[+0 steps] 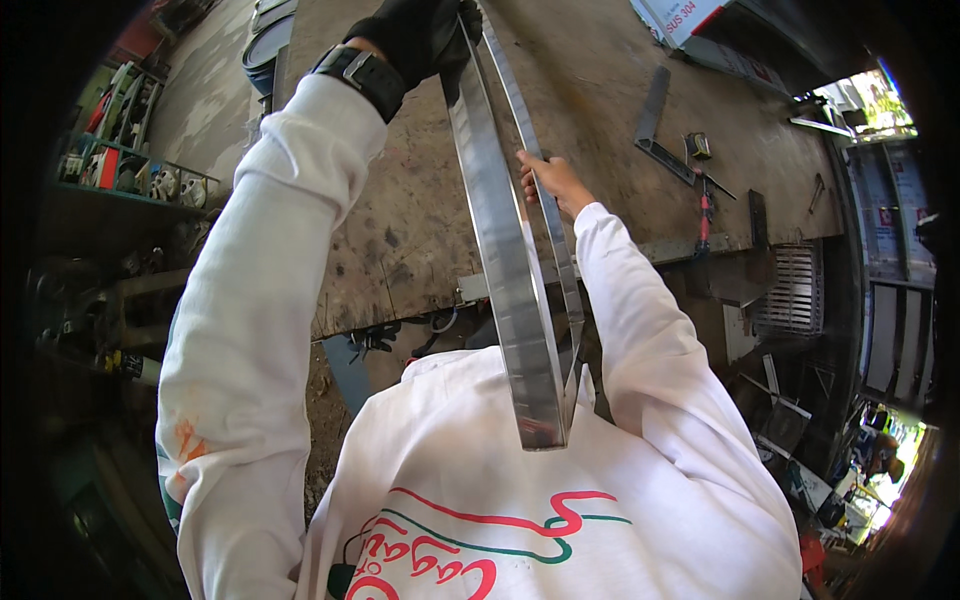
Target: The person repeatedly picks up long metal frame pieces, places them on a workbench, and measures their length with a yellow tape measure. They handle the frames one at a time, repositioning them and taking multiple measurements throughout the clip.
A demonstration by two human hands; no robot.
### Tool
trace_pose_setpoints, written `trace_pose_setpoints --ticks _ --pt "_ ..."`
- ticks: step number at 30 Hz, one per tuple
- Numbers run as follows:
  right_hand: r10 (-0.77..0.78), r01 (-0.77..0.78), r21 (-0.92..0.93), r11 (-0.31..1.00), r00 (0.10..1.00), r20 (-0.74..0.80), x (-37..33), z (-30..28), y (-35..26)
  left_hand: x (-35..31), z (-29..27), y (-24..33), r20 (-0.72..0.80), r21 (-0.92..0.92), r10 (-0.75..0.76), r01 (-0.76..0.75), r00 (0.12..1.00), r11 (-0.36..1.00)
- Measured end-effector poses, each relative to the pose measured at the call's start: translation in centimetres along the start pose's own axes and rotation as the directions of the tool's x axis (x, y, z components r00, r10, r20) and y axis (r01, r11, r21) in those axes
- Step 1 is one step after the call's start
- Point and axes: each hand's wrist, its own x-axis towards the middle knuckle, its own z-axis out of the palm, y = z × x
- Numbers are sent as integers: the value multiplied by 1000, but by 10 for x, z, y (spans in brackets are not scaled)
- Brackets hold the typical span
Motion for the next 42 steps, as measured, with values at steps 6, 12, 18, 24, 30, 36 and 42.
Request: trace_pose_setpoints --ticks 6,12,18,24,30,36,42 --pt "-58 57 -84 995 998 -20 51 -35 -34 40 -42 -3 -21 268 198 -185 980 945" --pt "-132 104 -250 962 986 -98 92 -74 -79 24 -150 -42 -359 583 -8 230 933 779" --pt "-448 238 -646 725 876 -180 95 -106 -68 39 -212 -163 -647 163 2 135 762 977" --pt "-475 247 -456 855 728 -495 69 -240 -28 63 -249 -237 -713 207 -43 269 700 941" --pt "-565 -328 -786 523 558 -608 102 -388 -13 104 -289 -226 -726 360 -82 478 683 801" --pt "-362 -541 -773 331 684 -634 141 -439 -2 119 -289 -182 -546 817 182 568 818 -100" --pt "-388 -82 -515 853 561 -731 112 -386 -15 100 -260 -183 -422 897 486 430 765 103"
